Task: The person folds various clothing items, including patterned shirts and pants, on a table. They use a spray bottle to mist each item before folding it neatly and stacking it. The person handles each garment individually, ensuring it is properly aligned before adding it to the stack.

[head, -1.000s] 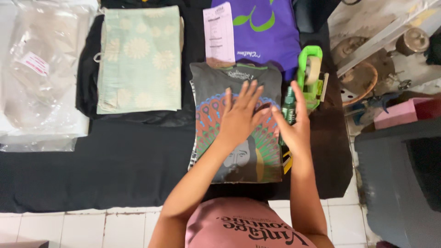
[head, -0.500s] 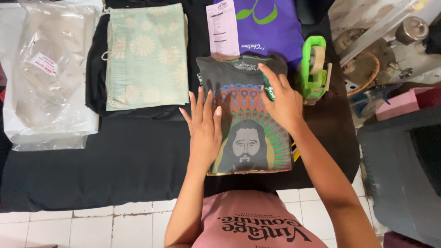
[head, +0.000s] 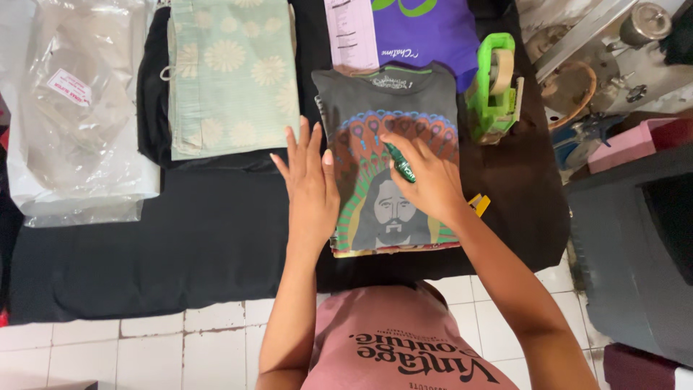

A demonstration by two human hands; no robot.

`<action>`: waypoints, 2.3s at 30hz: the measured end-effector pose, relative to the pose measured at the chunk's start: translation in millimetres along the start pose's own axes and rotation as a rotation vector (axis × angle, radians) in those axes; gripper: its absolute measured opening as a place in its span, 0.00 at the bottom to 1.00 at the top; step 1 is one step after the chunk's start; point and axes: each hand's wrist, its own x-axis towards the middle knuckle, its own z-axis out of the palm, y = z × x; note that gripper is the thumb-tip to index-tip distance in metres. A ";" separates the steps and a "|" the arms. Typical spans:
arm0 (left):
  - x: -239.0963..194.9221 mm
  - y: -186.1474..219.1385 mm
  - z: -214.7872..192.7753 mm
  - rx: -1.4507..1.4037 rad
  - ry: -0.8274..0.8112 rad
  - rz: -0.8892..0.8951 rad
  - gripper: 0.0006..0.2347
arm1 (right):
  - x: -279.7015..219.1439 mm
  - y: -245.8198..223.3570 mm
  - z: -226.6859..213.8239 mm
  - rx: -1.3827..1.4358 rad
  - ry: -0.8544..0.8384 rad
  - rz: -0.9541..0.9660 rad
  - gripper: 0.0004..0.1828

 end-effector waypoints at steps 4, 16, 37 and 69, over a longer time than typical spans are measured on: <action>-12.1 2.6 6.3 -0.027 -0.021 -0.004 0.20 | -10.6 -4.7 2.7 -0.070 -0.068 0.028 0.29; -48.3 5.5 9.6 0.003 0.026 -0.040 0.19 | -49.0 -9.8 -3.6 -0.010 -0.151 -0.031 0.25; -99.9 22.7 69.4 0.103 -0.006 -0.082 0.29 | -79.1 64.0 -35.8 -0.011 0.076 0.091 0.24; -97.1 72.7 143.1 0.443 -0.310 0.495 0.30 | -168.0 97.4 -11.5 0.864 0.323 0.444 0.37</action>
